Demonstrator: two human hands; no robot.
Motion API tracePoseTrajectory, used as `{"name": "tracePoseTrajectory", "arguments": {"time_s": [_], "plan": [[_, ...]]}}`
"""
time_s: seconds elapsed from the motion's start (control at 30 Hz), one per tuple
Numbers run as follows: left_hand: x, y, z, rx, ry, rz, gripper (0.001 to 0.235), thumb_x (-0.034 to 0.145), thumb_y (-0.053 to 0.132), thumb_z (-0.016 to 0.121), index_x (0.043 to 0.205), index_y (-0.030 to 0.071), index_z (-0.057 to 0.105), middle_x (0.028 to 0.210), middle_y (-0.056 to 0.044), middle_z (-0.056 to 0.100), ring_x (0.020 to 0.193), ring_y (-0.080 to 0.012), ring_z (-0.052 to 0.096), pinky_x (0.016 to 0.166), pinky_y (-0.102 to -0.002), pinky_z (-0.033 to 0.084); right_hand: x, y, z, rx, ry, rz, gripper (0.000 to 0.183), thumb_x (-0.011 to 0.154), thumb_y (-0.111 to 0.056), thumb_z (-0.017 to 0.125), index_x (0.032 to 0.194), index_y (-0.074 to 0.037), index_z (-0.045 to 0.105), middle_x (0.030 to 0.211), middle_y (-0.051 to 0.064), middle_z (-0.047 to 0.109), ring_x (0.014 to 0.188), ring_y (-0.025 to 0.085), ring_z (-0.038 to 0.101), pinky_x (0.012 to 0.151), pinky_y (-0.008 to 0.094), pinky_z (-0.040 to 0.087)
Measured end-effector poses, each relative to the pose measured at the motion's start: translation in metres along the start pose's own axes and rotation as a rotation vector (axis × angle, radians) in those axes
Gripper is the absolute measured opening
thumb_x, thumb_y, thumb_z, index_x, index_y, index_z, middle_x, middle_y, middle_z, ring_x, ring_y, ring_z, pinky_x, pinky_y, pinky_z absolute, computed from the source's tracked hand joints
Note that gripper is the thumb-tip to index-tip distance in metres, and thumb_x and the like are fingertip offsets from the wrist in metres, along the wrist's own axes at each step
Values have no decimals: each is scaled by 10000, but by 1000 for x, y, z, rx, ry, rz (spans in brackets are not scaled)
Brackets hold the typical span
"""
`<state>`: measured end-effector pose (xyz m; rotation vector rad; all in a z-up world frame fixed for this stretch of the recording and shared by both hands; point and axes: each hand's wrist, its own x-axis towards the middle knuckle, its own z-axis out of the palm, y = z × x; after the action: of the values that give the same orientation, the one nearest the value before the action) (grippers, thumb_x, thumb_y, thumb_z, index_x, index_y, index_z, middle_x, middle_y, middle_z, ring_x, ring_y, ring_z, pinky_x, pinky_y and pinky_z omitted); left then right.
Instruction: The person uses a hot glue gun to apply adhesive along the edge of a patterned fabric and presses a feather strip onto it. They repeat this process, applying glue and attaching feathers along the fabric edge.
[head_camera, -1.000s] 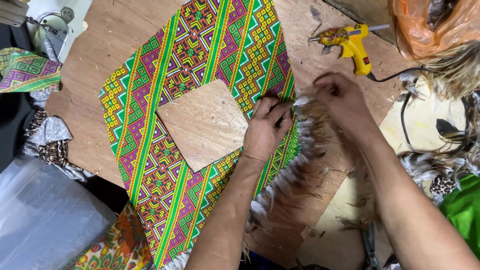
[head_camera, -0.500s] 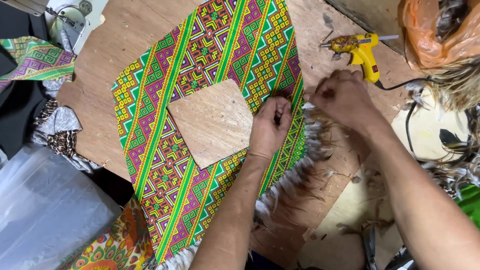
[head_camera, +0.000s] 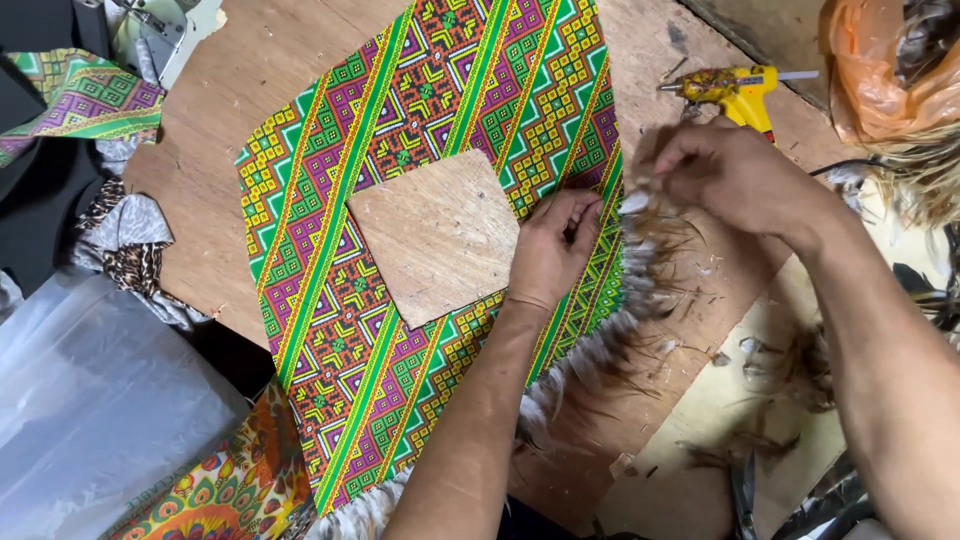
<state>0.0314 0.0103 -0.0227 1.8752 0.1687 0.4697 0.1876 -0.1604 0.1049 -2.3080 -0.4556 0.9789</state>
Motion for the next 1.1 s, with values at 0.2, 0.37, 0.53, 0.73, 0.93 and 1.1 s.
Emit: {"name": "tracePoseTrajectory", "arguments": {"time_s": [0.2, 0.37, 0.53, 0.73, 0.93, 1.1], "plan": [[-1, -3, 1, -18, -27, 41, 111, 1095, 125, 679, 1193, 89, 718, 1144, -99, 795, 1051, -300, 778, 964, -435, 641, 14, 0, 5, -511, -190, 51, 210, 948, -291, 772, 1111, -293, 904, 1298, -118, 743, 1325, 215, 466, 1209, 414, 275], [-2, -5, 1, 12, -52, 43, 132, 1102, 135, 660, 1212, 98, 723, 1148, -91, 791, 1063, -296, 771, 968, -429, 640, 3, -22, 10, -530, -257, 99, 309, 948, -388, 787, 1217, -255, 860, 1347, -68, 717, 1275, 223, 491, 1163, 411, 353], [0, -4, 1, 9, -56, 36, 131, 1109, 133, 640, 1206, 97, 720, 1147, -99, 785, 1053, -308, 769, 958, -433, 629, 6, -15, 8, -443, -271, -96, 249, 914, -285, 794, 1132, -208, 888, 1173, -4, 760, 1210, 224, 567, 1151, 390, 375], [0, 0, -3, -17, -62, 58, 184, 1130, 147, 612, 1272, 100, 719, 1209, -83, 792, 1127, -297, 765, 1018, -430, 631, -1, -27, 0, -119, -238, 72, 186, 959, -176, 829, 1123, -123, 900, 1183, 21, 755, 1054, 184, 642, 1004, 334, 492], [2, 17, -15, -23, -163, -63, 383, 1082, 411, 653, 1362, 154, 700, 1066, -44, 735, 847, -194, 724, 883, -368, 643, 13, -4, 5, -55, -210, -7, 166, 990, -131, 761, 1114, -82, 860, 1234, 46, 723, 1129, 188, 661, 1015, 337, 492], [-1, 15, -11, -75, -112, -11, 312, 1086, 286, 760, 1383, 232, 683, 1161, -21, 650, 844, -171, 708, 860, -337, 651, 19, 6, 12, 19, -198, -24, 133, 966, -88, 715, 1048, -30, 803, 1181, 57, 737, 1070, 171, 674, 977, 302, 504]]}}
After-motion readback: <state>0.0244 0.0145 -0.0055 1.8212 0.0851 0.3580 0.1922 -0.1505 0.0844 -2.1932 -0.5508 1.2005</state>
